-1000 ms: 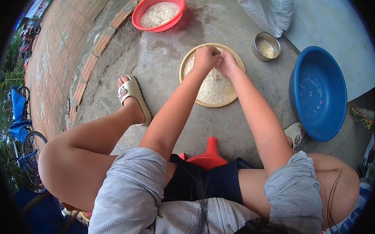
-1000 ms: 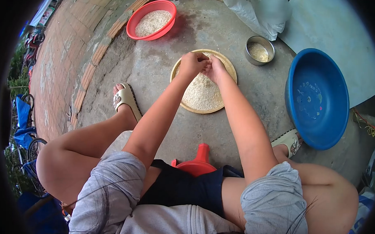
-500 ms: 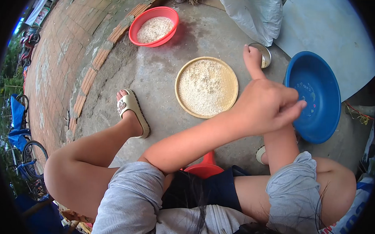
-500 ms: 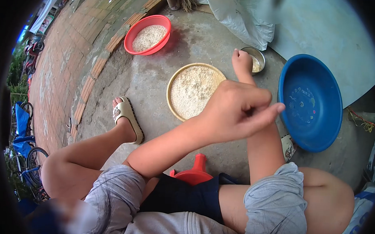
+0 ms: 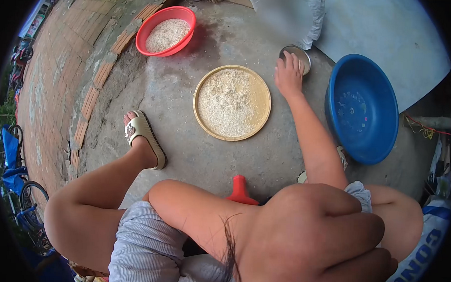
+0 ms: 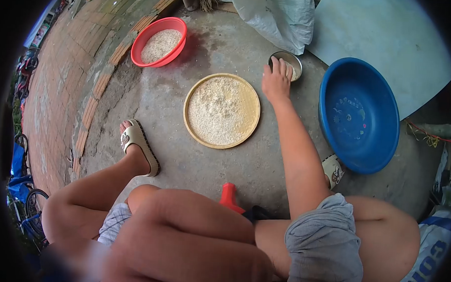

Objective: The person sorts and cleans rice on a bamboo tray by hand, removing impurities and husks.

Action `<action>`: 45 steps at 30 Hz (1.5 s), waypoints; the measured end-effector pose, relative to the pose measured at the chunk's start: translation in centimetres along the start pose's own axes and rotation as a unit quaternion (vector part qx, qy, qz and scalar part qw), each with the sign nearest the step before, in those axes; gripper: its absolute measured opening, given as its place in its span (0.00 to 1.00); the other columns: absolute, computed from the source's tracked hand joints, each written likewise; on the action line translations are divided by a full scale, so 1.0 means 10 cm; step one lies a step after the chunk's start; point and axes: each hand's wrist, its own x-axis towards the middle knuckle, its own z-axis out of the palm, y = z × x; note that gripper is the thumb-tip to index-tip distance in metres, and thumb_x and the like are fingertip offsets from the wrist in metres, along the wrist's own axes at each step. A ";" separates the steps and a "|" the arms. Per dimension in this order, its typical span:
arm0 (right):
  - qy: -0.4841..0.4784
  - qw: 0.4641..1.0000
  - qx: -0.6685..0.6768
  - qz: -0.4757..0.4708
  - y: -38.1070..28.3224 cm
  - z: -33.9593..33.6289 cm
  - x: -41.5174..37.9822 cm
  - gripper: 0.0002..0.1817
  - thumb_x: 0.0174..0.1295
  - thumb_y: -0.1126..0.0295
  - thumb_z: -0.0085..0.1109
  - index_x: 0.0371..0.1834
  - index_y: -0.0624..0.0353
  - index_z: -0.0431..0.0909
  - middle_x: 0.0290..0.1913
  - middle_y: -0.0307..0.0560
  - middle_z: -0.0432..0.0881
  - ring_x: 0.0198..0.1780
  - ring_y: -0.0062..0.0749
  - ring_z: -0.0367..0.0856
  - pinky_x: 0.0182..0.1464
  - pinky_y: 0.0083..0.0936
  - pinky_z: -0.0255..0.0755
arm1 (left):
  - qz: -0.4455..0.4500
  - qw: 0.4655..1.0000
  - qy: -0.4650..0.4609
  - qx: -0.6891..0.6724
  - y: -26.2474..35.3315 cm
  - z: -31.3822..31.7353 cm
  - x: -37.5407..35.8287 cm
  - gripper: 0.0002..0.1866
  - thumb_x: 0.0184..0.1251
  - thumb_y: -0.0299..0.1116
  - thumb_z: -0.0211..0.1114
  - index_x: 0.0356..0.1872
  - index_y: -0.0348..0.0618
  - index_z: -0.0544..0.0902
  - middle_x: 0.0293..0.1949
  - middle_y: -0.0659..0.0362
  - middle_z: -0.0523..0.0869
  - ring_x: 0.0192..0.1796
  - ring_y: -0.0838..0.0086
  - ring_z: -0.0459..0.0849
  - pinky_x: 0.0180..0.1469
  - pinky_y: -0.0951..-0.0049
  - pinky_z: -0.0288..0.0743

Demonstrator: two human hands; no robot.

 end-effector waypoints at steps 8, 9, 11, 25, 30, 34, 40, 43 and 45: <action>-0.022 0.992 0.084 -0.091 -0.25 -0.01 0.07 0.14 0.53 0.69 0.57 0.44 0.55 0.76 0.53 0.45 0.72 0.60 0.39 0.66 0.62 0.46 0.58 | 0.006 0.977 -0.205 0.057 0.02 -0.85 0.61 0.16 0.63 0.30 0.53 0.14 0.44 0.65 0.14 0.65 0.67 0.13 0.79 0.59 0.11 0.79 0.50; -0.021 0.992 0.098 -0.071 -0.26 0.00 0.06 0.15 0.53 0.70 0.56 0.45 0.55 0.75 0.51 0.45 0.74 0.58 0.39 0.68 0.60 0.43 0.61 | 0.013 0.970 -0.234 0.065 0.00 -0.83 0.62 0.17 0.63 0.30 0.53 0.14 0.44 0.65 0.14 0.65 0.67 0.13 0.79 0.59 0.11 0.79 0.50; -0.062 0.990 0.121 -0.046 -0.27 0.02 0.04 0.14 0.53 0.70 0.56 0.45 0.56 0.74 0.50 0.45 0.75 0.56 0.39 0.70 0.56 0.41 0.65 | 0.029 0.953 -0.289 0.081 -0.03 -0.79 0.64 0.17 0.65 0.31 0.52 0.14 0.45 0.64 0.14 0.65 0.67 0.13 0.79 0.58 0.11 0.79 0.50; -0.183 0.959 0.203 -0.073 -0.78 0.04 -0.83 0.10 0.61 0.66 0.52 0.41 0.60 0.71 0.43 0.47 0.74 0.49 0.41 0.75 0.47 0.37 0.74 | -0.168 0.972 -0.015 -0.162 -1.14 -1.12 1.15 0.22 0.67 0.40 0.36 0.10 0.50 0.54 0.11 0.64 0.54 0.17 0.77 0.50 0.20 0.74 0.44; -0.187 0.951 0.243 -0.028 -1.00 0.18 -1.05 0.08 0.62 0.68 0.53 0.40 0.59 0.70 0.41 0.50 0.73 0.46 0.46 0.75 0.46 0.39 0.73 | -0.603 0.720 0.213 -0.268 -2.49 -1.63 0.58 0.20 0.73 0.42 0.37 0.21 0.46 0.65 0.15 0.64 0.61 0.18 0.75 0.56 0.21 0.74 0.53; -0.238 0.943 0.229 -0.039 -0.99 0.21 -0.92 0.06 0.62 0.70 0.50 0.39 0.60 0.69 0.40 0.53 0.74 0.44 0.50 0.76 0.45 0.41 0.72 | -0.726 0.639 0.252 0.000 -3.20 -2.38 -0.58 0.12 0.70 0.39 0.47 0.30 0.45 0.74 0.19 0.63 0.72 0.23 0.75 0.70 0.25 0.74 0.64; -0.112 0.959 0.250 0.076 -0.82 0.29 -0.79 0.05 0.62 0.70 0.47 0.38 0.59 0.69 0.40 0.55 0.75 0.42 0.54 0.76 0.43 0.43 0.72 | -0.141 0.709 -0.528 0.446 -2.74 -2.44 -1.42 0.17 0.53 0.26 0.62 0.46 0.45 0.80 0.47 0.56 0.81 0.50 0.60 0.77 0.53 0.66 0.72; -0.115 0.943 0.278 0.139 -0.72 0.30 -0.78 0.06 0.61 0.71 0.47 0.38 0.60 0.69 0.41 0.55 0.75 0.41 0.55 0.76 0.42 0.44 0.71 | -0.159 0.672 -0.546 0.474 -2.72 -2.43 -1.63 0.16 0.53 0.27 0.62 0.46 0.46 0.80 0.48 0.57 0.79 0.51 0.62 0.76 0.53 0.65 0.73; -0.093 0.942 0.286 0.147 -0.74 0.32 -0.73 0.06 0.61 0.71 0.47 0.37 0.61 0.70 0.39 0.56 0.76 0.39 0.54 0.77 0.41 0.43 0.72 | -0.204 0.638 -0.566 0.481 -2.77 -2.44 -1.65 0.14 0.54 0.26 0.59 0.43 0.45 0.80 0.48 0.57 0.79 0.50 0.62 0.77 0.51 0.65 0.74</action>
